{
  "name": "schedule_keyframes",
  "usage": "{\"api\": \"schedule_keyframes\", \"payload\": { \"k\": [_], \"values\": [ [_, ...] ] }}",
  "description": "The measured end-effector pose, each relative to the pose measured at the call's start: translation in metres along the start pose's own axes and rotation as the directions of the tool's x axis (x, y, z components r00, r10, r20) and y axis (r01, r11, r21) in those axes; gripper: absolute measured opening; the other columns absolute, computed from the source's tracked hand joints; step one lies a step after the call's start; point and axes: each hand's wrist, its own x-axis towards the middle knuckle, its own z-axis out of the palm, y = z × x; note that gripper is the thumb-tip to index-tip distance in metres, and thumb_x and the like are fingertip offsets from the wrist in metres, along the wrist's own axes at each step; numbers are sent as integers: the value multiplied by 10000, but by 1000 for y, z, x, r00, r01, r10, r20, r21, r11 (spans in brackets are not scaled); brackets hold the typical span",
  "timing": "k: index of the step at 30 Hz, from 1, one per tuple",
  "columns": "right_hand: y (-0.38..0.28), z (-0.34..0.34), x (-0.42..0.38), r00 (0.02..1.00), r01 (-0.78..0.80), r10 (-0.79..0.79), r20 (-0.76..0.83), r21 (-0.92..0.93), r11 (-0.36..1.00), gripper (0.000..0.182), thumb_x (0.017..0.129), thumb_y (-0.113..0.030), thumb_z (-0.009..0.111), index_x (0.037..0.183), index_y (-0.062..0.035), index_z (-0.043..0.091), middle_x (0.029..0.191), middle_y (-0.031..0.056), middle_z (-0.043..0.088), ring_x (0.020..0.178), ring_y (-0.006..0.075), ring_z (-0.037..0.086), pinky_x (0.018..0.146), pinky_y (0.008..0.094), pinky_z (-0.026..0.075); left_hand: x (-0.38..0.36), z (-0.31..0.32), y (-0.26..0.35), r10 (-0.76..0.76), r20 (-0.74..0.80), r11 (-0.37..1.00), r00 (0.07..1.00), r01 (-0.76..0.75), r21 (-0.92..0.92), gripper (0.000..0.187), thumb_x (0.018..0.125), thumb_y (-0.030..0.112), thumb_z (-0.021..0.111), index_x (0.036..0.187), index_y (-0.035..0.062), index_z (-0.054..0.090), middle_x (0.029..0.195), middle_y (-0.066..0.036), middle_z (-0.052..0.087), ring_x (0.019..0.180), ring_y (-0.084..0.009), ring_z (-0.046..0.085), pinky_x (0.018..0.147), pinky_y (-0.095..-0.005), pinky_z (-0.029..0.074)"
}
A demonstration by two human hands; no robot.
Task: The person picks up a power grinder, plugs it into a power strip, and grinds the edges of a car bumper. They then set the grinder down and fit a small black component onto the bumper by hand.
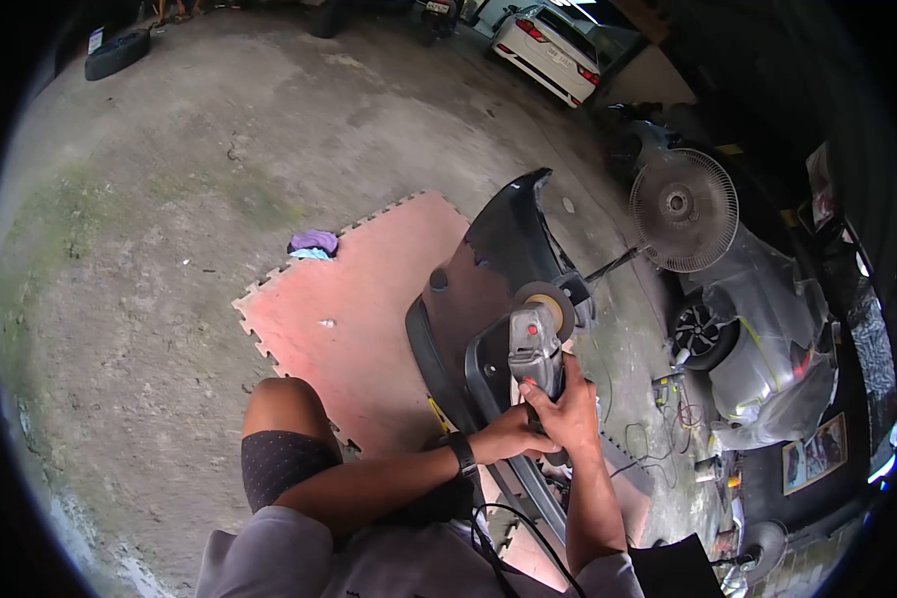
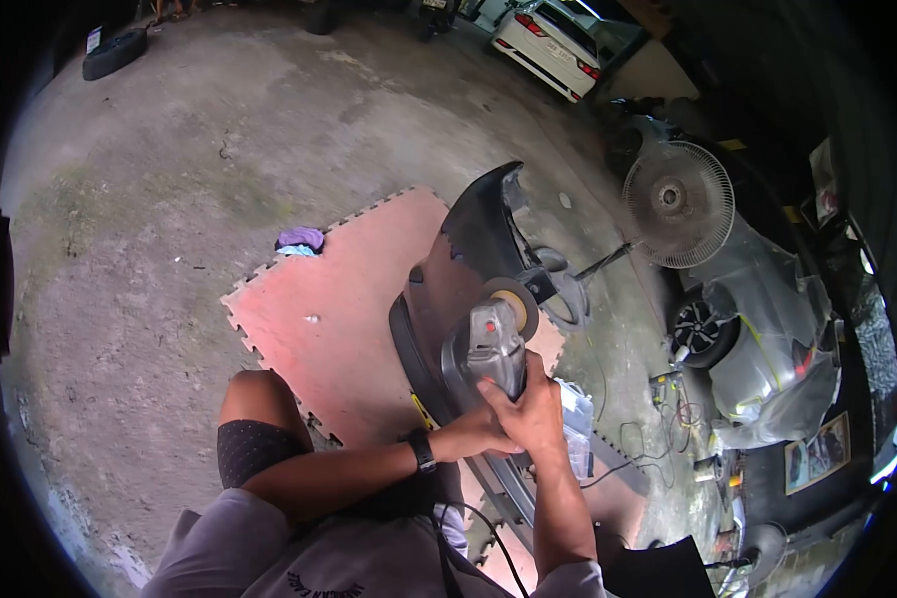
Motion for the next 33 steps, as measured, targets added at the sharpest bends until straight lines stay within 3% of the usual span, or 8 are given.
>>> {"api": "schedule_keyframes", "payload": {
  "k": [1, 5, 11, 15, 18, 21, 27, 33],
  "values": [
    [-4, -2, 0, 1000, 23, -24, -17, -51, 998, 600, 788, -264, 841, 1209, 63, 566, 893, 272, 719, 843, 428, 735, 760, 446, 565, 3, 1, 0, -39, 39, 998, 998, 41, -39, 463, 895, 107, 745, 1292, -29, 549, 1176, -112, 664, 1056, -200, 681, 899, -353, 593],
    [-2, 6, 0, 1000, -13, 16, 16, -141, 990, 617, 800, -297, 838, 1217, 64, 560, 863, 276, 711, 836, 466, 720, 720, 462, 569, 0, 2, -6, -18, 48, 986, 999, 26, -168, 467, 904, 91, 730, 1316, -26, 542, 1228, -129, 651, 1123, -230, 670, 938, -388, 593],
    [-1, 34, -1, 983, -66, 128, 134, -391, 918, 707, 808, -397, 812, 1277, 33, 504, 805, 303, 692, 792, 507, 690, 699, 537, 553, -6, -13, -35, -90, 128, 892, 988, 137, -431, 464, 912, 11, 699, 1353, 57, 563, 1285, -59, 617, 1221, -217, 608, 980, -427, 584],
    [-8, 31, -4, 991, -25, 75, 107, -408, 913, 650, 803, -371, 821, 1228, 29, 535, 799, 296, 693, 786, 496, 697, 677, 530, 555, -11, -10, -31, -36, 131, 892, 991, 91, -444, 446, 909, 17, 707, 1335, 44, 578, 1276, -70, 631, 1201, -221, 626, 960, -421, 594],
    [-21, 10, -3, 998, -14, 32, 46, -352, 936, 545, 806, -306, 822, 1155, 34, 578, 800, 279, 701, 774, 468, 716, 676, 496, 563, -3, 1, -14, -32, 151, 941, 988, 81, -328, 425, 899, 68, 736, 1302, 27, 603, 1229, -83, 661, 1139, -218, 664, 904, -399, 614],
    [-29, -11, -1, 999, -39, 40, -2, -248, 968, 470, 811, -228, 809, 1135, 30, 588, 847, 262, 716, 812, 421, 739, 709, 448, 566, -12, 16, 30, 21, 165, 992, 986, -1, -122, 415, 905, 146, 766, 1237, -50, 613, 1127, -75, 673, 998, -157, 692, 916, -304, 589],
    [-26, -14, -5, 999, 43, -41, 13, -262, 964, 485, 805, -166, 804, 1184, 33, 574, 898, 251, 724, 836, 394, 741, 738, 420, 559, -11, 26, 31, 55, 161, 971, 985, -16, -239, 337, 869, 72, 762, 1162, -53, 654, 1091, -84, 685, 986, -164, 696, 877, -312, 610],
    [-31, 1, -1, 997, -11, 37, 63, -373, 928, 529, 791, -253, 830, 1167, 26, 585, 816, 287, 701, 783, 457, 718, 671, 477, 548, 5, 16, 2, 27, 179, 933, 983, 40, -358, 339, 881, 40, 735, 1201, -11, 636, 1167, -89, 665, 1061, -181, 674, 889, -340, 613]
  ]
}}
